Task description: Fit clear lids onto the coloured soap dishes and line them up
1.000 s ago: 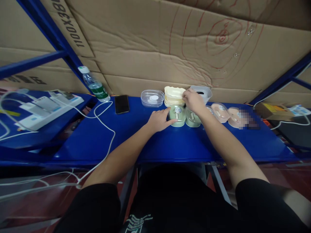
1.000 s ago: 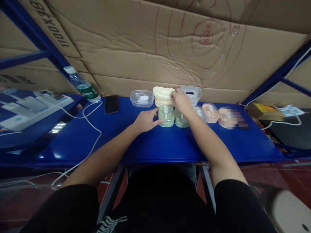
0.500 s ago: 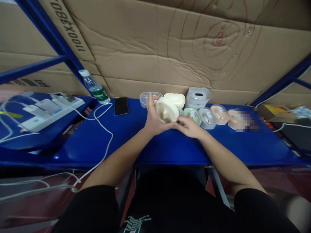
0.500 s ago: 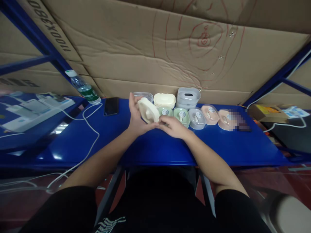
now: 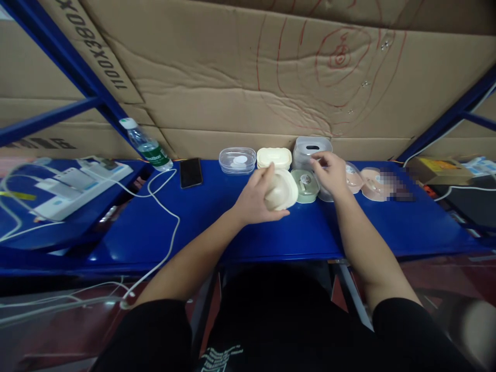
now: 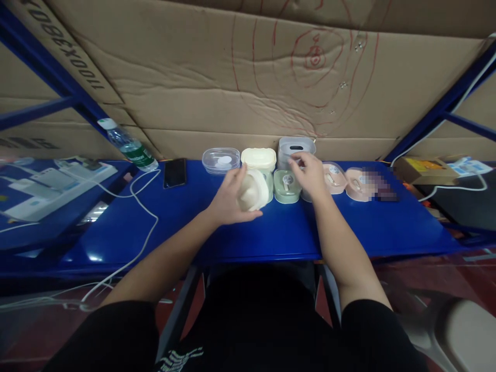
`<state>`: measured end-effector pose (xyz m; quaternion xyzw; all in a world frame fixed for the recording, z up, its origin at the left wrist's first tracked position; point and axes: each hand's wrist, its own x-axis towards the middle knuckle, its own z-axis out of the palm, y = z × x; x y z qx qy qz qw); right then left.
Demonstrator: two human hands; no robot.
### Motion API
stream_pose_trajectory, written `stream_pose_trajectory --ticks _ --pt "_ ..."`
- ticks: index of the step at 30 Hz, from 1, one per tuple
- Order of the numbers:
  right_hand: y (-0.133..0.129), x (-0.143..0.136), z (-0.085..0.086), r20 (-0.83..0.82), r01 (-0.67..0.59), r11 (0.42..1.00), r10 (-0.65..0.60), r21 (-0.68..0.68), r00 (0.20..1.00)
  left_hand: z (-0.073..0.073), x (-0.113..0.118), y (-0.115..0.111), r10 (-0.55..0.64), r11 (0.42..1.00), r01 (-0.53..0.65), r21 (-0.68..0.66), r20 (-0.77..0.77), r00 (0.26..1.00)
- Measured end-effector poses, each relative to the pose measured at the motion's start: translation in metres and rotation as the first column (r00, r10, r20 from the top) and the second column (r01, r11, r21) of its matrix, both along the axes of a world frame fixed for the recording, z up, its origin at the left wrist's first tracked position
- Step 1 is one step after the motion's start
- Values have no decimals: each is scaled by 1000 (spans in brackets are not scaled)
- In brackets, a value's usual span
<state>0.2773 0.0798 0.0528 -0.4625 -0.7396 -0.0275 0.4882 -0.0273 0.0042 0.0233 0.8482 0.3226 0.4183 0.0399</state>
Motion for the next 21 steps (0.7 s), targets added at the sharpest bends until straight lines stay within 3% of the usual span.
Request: stream_pose_trajectory --ticks 3,8,21 --pt "15 16 -10 -11 102 995 -102 4 995 2 7 -9 -138 983 109 -147 -203 969" --pt "30 25 -24 74 88 991 -81 -101 994 -2 22 -18 -280 940 160 -302 -410 868" --pt "37 30 -30 199 23 974 22 -224 980 -2 32 -21 -285 941 85 -329 -628 724"
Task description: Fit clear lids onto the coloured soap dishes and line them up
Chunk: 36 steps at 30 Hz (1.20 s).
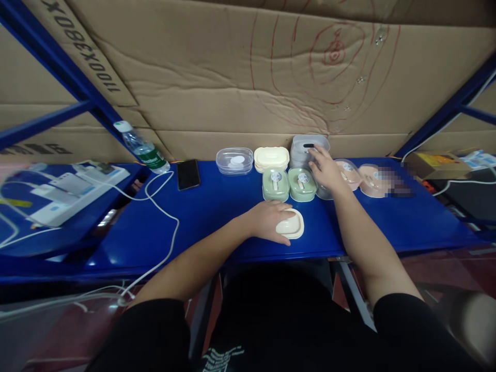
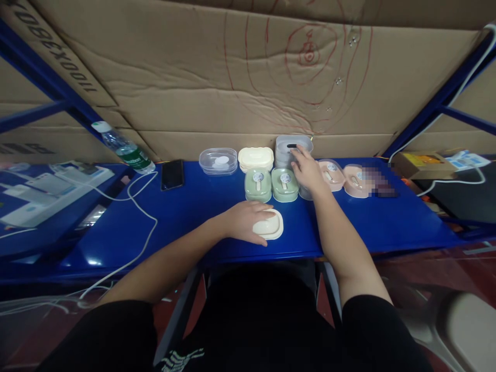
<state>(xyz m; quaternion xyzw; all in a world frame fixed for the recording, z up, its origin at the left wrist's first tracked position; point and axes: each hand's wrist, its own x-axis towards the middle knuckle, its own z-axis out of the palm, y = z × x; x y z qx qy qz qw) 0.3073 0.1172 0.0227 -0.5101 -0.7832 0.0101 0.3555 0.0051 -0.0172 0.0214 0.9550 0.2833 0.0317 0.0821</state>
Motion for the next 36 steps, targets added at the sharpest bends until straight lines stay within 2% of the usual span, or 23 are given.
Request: stream_pose_trajectory --ticks 3,6,10,15,24,29,33,36 --pt "1 -1 0 -13 -19 1000 19 -13 1000 -3 -1 1 -13 1000 12 21 19 1000" --pt "4 -3 0 -39 -31 999 32 32 999 -6 -2 4 -30 999 28 28 65 997" --pt "10 -7 -1 -54 39 998 -36 53 998 -9 -3 7 -45 999 42 29 124 991" --pt "13 -10 0 -118 115 987 -103 108 988 -9 -3 9 -66 997 60 52 114 991" --pt "2 -15 11 -280 149 976 -100 159 955 -12 -5 11 -45 997 38 71 112 993" --pt "-13 -27 19 -400 145 965 -47 218 915 -11 -6 11 -34 997 27 67 105 994" --pt "-31 -42 25 -460 75 983 12 170 888 -9 -6 11 -17 999 10 38 187 982" --pt "-49 -59 31 -550 -118 992 123 44 826 -6 -11 16 82 987 -130 94 402 912"
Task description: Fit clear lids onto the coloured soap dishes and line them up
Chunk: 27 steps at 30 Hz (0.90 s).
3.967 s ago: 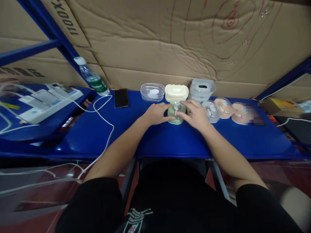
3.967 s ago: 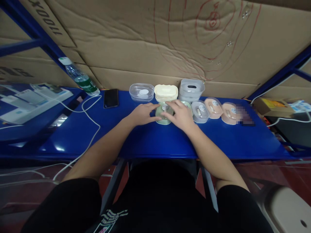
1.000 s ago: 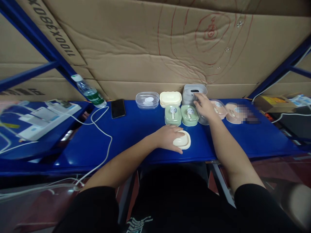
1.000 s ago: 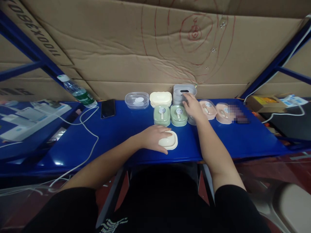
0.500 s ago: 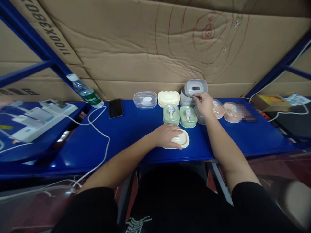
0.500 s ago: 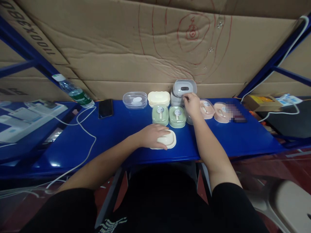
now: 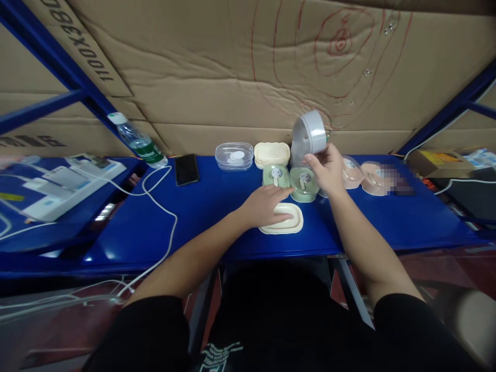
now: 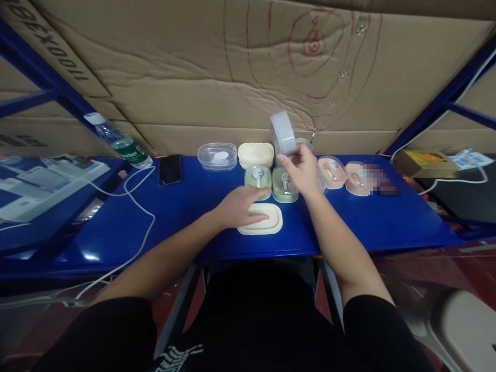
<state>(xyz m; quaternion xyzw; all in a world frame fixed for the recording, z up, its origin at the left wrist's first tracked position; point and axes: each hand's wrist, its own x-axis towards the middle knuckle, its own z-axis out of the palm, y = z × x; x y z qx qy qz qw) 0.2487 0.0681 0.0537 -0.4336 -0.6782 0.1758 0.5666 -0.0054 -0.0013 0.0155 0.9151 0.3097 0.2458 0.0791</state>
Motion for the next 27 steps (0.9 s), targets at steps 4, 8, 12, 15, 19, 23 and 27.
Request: stream_pose_trajectory --ticks 4,8,12,15,19,23,27 --pt "-26 -26 4 -247 -405 887 350 -224 904 4 -14 10 199 928 -303 217 398 896" --pt "-43 -48 -1 -400 -675 655 549 -340 734 5 -25 16 234 892 -380 246 466 853" --pt "-46 -53 -6 -406 -743 589 623 -318 668 0 -25 19 217 916 -344 205 468 857" --pt "-43 -47 -5 -377 -782 536 685 -318 623 -3 -23 21 160 941 -284 184 496 853" --pt "-41 -39 -1 -398 -817 447 718 -365 571 1 -24 19 89 977 -172 127 488 868" --pt "-41 -37 3 -401 -850 396 757 -347 516 10 -25 16 -3 992 -58 116 470 883" --pt "-41 -28 14 -276 -828 379 814 -413 511 13 -32 20 -46 995 1 100 452 891"
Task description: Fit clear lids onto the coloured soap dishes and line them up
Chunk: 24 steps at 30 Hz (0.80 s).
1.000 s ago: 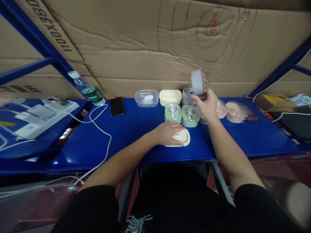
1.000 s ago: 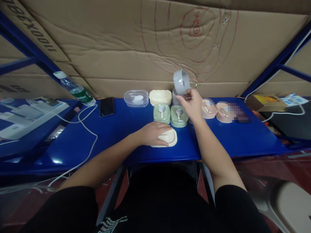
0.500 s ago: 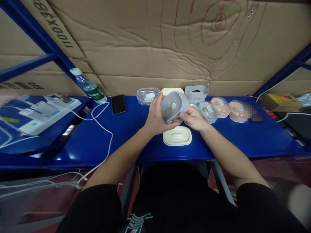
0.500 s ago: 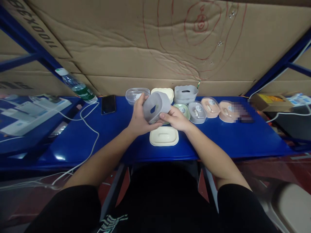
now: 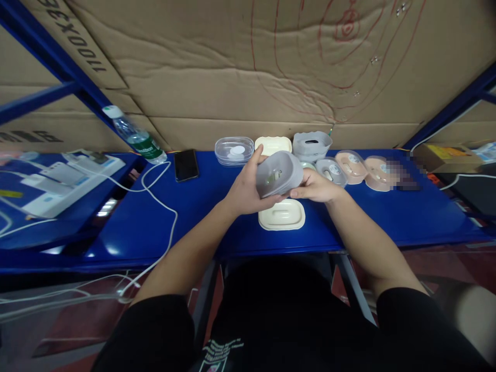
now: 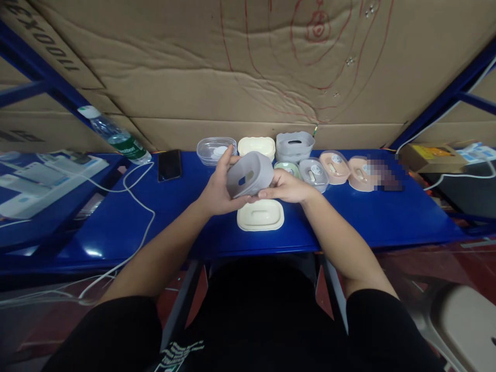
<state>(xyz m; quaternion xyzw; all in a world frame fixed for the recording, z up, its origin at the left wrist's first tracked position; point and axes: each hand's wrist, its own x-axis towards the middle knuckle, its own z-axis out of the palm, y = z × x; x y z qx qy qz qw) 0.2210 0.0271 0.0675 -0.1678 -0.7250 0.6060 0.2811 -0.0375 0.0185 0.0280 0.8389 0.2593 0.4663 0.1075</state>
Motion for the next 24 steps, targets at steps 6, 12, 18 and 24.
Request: stream_pose_trajectory --ticks 6,12,18,24 --pt "6 34 23 176 225 965 -247 133 953 4 -5 -5 41 997 -47 -54 -105 994" --pt "10 47 27 103 468 849 -503 246 858 25 6 -26 46 993 -75 -91 -291 956" --pt "-2 36 28 194 312 868 -408 386 892 31 12 -35 -40 977 -62 -206 -458 888" --pt "0 28 22 222 283 846 -414 453 883 22 17 -35 -153 971 39 -237 -488 859"
